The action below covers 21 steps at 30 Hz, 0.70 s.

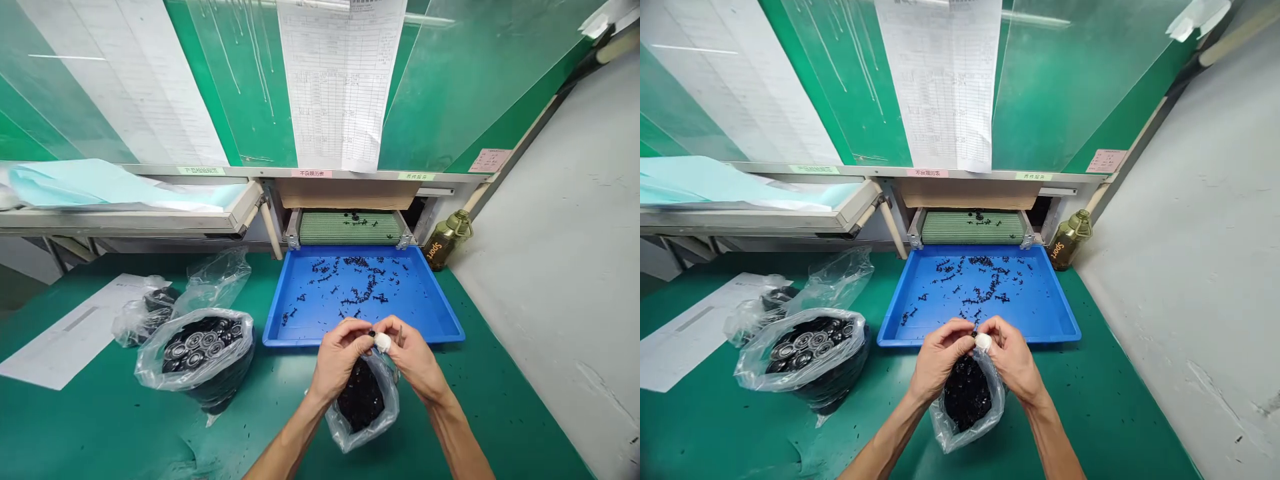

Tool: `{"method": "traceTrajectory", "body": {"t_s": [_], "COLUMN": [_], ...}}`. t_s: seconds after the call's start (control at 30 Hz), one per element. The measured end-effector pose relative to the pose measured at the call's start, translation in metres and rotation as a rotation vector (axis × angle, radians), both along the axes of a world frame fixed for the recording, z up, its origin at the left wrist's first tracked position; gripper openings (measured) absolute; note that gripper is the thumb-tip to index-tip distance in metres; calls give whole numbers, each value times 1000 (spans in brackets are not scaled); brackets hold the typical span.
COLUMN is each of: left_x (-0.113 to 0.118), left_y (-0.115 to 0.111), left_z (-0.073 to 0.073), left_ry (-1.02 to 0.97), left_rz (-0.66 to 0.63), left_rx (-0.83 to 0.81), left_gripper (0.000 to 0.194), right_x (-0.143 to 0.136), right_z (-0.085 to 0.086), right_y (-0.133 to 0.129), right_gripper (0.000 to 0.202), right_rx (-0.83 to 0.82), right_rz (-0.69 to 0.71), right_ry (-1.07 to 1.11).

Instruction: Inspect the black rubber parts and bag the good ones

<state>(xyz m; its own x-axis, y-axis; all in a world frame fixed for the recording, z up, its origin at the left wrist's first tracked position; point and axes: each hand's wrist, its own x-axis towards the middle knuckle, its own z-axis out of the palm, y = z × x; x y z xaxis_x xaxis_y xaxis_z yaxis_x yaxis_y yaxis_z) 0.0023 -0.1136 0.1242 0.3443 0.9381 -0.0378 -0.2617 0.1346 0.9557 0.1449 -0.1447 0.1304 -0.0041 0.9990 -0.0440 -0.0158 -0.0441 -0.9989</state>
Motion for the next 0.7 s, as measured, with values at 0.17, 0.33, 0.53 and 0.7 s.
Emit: {"method": "traceTrajectory", "body": {"t_s": [0.17, 0.33, 0.53, 0.7], "left_x": [-1, -2, -10, -17], "left_y": [14, 28, 38, 43], "left_z": [-12, -20, -21, -23], "left_ry": [-20, -138, -192, -144], "left_rz": [29, 82, 159, 119], "left_rx": [53, -152, -190, -226], "left_gripper": [16, 20, 24, 26], "right_x": [-6, -2, 2, -4], "right_z": [-3, -7, -14, -14], "right_y": [12, 24, 33, 37], "right_gripper": [27, 28, 32, 34], "right_rx": [-36, -32, 154, 263], "right_rz": [-89, -55, 11, 68], "right_ry": [59, -71, -696, -929]}}
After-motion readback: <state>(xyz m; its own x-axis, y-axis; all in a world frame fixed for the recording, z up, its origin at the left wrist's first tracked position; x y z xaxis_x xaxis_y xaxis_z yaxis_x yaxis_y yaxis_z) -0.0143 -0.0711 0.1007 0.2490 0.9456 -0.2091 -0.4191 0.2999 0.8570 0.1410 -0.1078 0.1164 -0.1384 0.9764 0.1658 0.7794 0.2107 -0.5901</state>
